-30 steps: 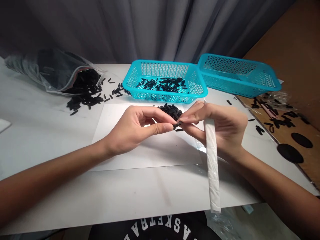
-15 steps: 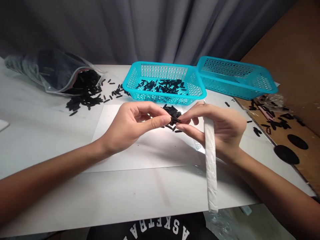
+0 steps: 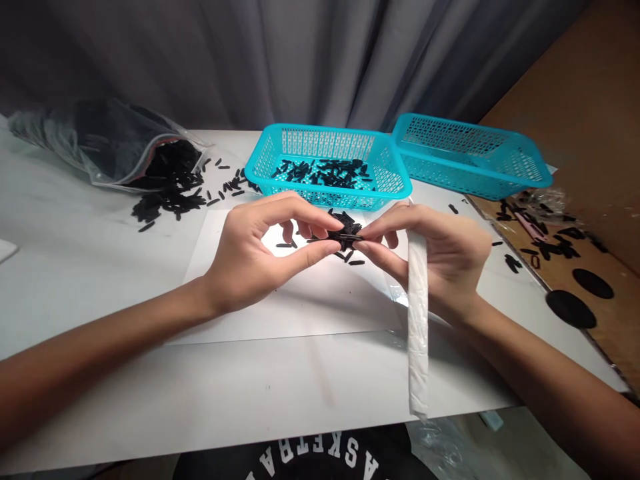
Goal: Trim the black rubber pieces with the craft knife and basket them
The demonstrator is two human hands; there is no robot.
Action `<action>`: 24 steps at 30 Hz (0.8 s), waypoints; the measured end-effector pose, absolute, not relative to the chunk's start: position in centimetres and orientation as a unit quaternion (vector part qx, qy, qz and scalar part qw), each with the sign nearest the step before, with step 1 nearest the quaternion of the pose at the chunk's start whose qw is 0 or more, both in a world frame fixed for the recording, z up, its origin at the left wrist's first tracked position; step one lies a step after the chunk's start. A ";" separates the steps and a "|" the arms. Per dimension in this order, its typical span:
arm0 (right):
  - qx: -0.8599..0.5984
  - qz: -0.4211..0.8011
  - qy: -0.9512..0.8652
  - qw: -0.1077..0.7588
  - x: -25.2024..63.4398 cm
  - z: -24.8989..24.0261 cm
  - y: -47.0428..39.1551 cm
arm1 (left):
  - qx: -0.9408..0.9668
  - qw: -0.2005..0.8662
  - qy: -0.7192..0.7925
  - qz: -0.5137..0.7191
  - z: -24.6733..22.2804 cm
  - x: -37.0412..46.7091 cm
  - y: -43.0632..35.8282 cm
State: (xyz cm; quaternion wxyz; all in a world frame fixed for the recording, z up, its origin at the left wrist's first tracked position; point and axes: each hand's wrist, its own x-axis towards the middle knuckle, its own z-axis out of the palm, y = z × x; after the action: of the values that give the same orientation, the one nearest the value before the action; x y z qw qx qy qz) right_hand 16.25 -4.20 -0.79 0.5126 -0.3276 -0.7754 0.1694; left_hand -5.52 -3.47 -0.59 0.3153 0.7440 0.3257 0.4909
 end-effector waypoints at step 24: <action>-0.336 0.187 -0.773 0.505 16.2 -0.8 -4.3 | 0.762 0.288 0.333 0.474 -0.6 -5.3 -3.6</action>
State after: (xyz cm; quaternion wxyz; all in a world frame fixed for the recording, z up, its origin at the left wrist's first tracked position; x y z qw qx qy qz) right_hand 16.23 -4.33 -0.83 0.5047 -0.3363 -0.7727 0.1872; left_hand -5.27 -3.65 -0.63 0.2883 0.7625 0.3329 0.4740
